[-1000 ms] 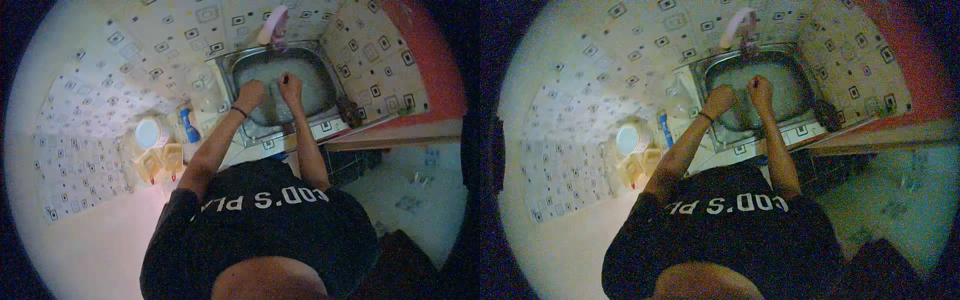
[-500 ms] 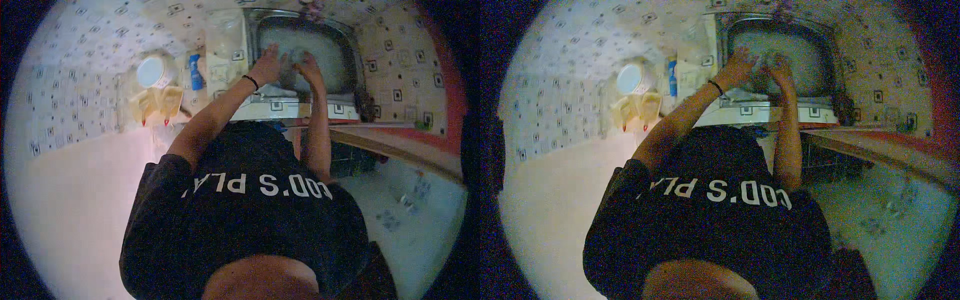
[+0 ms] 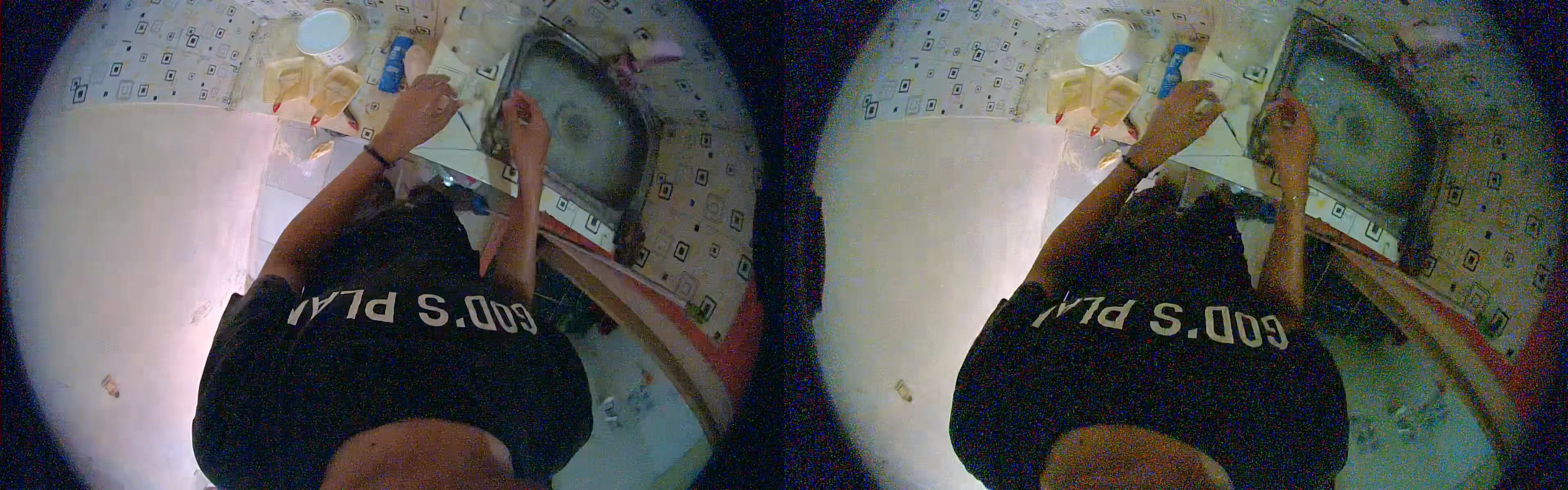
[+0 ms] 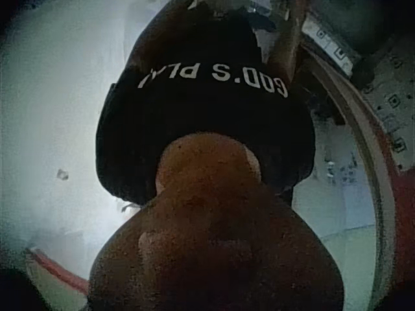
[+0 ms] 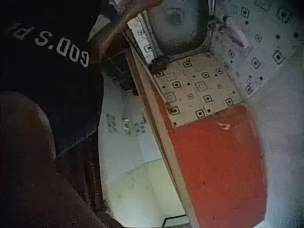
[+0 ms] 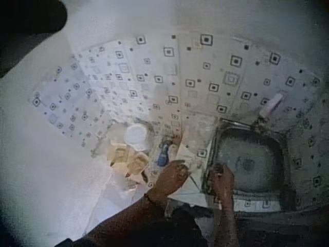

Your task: The recorder uses a putty knife to scrape the grout lines between floor tiles, then washes hands and equipment.

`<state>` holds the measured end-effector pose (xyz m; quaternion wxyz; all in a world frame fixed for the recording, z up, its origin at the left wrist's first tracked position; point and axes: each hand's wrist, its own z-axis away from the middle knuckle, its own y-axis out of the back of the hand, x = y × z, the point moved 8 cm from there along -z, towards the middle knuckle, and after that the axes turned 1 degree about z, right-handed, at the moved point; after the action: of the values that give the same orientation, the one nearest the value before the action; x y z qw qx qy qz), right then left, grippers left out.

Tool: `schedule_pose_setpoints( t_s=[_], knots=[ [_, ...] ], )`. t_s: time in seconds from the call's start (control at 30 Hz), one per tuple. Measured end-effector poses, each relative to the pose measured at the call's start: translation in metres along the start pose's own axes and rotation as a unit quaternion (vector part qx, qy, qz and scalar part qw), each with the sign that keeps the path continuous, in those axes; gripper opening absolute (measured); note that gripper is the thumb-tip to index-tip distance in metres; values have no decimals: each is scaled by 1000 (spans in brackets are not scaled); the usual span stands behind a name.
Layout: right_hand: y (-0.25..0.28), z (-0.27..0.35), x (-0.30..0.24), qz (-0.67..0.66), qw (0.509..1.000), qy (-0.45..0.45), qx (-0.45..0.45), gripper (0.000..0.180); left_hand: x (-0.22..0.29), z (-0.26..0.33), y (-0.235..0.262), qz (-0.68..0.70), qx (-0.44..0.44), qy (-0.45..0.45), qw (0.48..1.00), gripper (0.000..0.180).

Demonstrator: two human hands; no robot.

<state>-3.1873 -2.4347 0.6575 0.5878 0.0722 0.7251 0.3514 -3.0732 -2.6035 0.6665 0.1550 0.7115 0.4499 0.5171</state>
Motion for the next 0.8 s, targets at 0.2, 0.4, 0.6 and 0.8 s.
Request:
schedule_pose_setpoints(
  t_s=[0.2,0.4,0.6,0.8],
  knots=[
    [-58,34,-59,-30,999,20,-29,30,-26,32,67,35,83,6,996,19],
    [-136,59,-102,-92,995,12,-32,28,-76,72,107,32,-18,47,998,37],
    [-259,103,-163,123,967,143,-173,39,-228,201,128,-99,-72,195,973,91],
    [-335,111,-112,272,914,215,-211,55,-307,364,194,-8,-120,310,943,79]
  ],
)
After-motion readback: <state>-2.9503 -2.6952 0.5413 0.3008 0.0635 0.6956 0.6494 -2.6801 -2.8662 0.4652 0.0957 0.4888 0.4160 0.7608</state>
